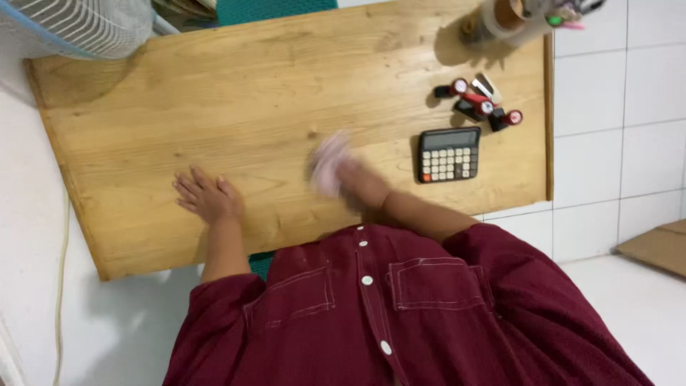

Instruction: Cleaning a wooden desk and organizing various stationery items like pens and paperclips.

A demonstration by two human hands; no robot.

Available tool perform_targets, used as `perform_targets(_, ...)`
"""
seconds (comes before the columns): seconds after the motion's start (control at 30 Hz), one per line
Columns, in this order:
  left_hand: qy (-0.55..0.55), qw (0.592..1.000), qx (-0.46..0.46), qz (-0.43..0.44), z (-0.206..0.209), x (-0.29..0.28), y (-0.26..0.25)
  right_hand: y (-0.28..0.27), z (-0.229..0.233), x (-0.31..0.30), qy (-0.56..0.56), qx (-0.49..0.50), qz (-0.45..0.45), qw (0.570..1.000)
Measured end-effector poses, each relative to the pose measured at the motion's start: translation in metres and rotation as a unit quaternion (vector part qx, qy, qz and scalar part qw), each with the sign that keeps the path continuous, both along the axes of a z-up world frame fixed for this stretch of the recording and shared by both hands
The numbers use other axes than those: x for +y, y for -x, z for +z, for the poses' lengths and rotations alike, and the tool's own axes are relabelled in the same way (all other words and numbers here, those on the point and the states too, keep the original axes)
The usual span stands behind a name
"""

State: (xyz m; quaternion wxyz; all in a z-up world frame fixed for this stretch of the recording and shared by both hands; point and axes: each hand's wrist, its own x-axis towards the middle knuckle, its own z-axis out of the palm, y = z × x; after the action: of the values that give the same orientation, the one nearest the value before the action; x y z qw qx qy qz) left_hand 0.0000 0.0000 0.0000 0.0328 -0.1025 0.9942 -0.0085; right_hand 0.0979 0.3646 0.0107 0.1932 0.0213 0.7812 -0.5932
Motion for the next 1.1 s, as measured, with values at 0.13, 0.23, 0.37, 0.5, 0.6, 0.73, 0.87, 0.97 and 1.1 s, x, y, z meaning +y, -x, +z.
perform_targets(0.13,0.025,0.999,-0.032,0.036,-0.033,0.002,0.005,-0.084,-0.173,-0.001,-0.102,0.458,0.231,0.853)
perform_targets(0.23,-0.013,0.985,-0.05,0.167,-0.056,0.042,0.004,-0.106,-0.165,0.047,-0.159,0.404,0.208,0.876)
perform_targets(0.37,-0.181,0.977,0.034,-0.104,-0.088,0.153,-0.011,-0.145,-0.089,0.139,-0.165,-0.007,0.143,0.976)
perform_targets(0.5,-0.385,0.87,-0.199,-0.236,-0.08,0.307,-0.051,-0.18,0.002,0.243,-0.184,-0.159,-0.125,0.962)
perform_targets(0.6,-0.36,0.866,-0.268,-0.22,-0.128,0.382,-0.078,-0.198,-0.01,0.301,-0.327,-0.168,-0.249,0.896)
perform_targets(0.73,-0.31,0.89,-0.243,-0.23,-0.076,0.42,-0.091,-0.232,-0.139,0.321,-0.392,-0.087,-0.363,0.841)
perform_targets(0.87,-0.277,0.903,-0.258,-0.205,-0.127,0.42,-0.068,-0.26,-0.208,0.202,-0.459,0.066,-0.242,0.852)
perform_targets(0.97,-0.284,0.889,-0.285,-0.219,-0.14,0.413,-0.048,-0.275,-0.2,0.143,-0.407,0.164,-0.123,0.89)
perform_targets(1.1,-0.372,0.855,-0.319,-0.172,-0.182,0.379,-0.029,-0.22,-0.015,0.208,0.158,-0.121,-0.567,0.799)
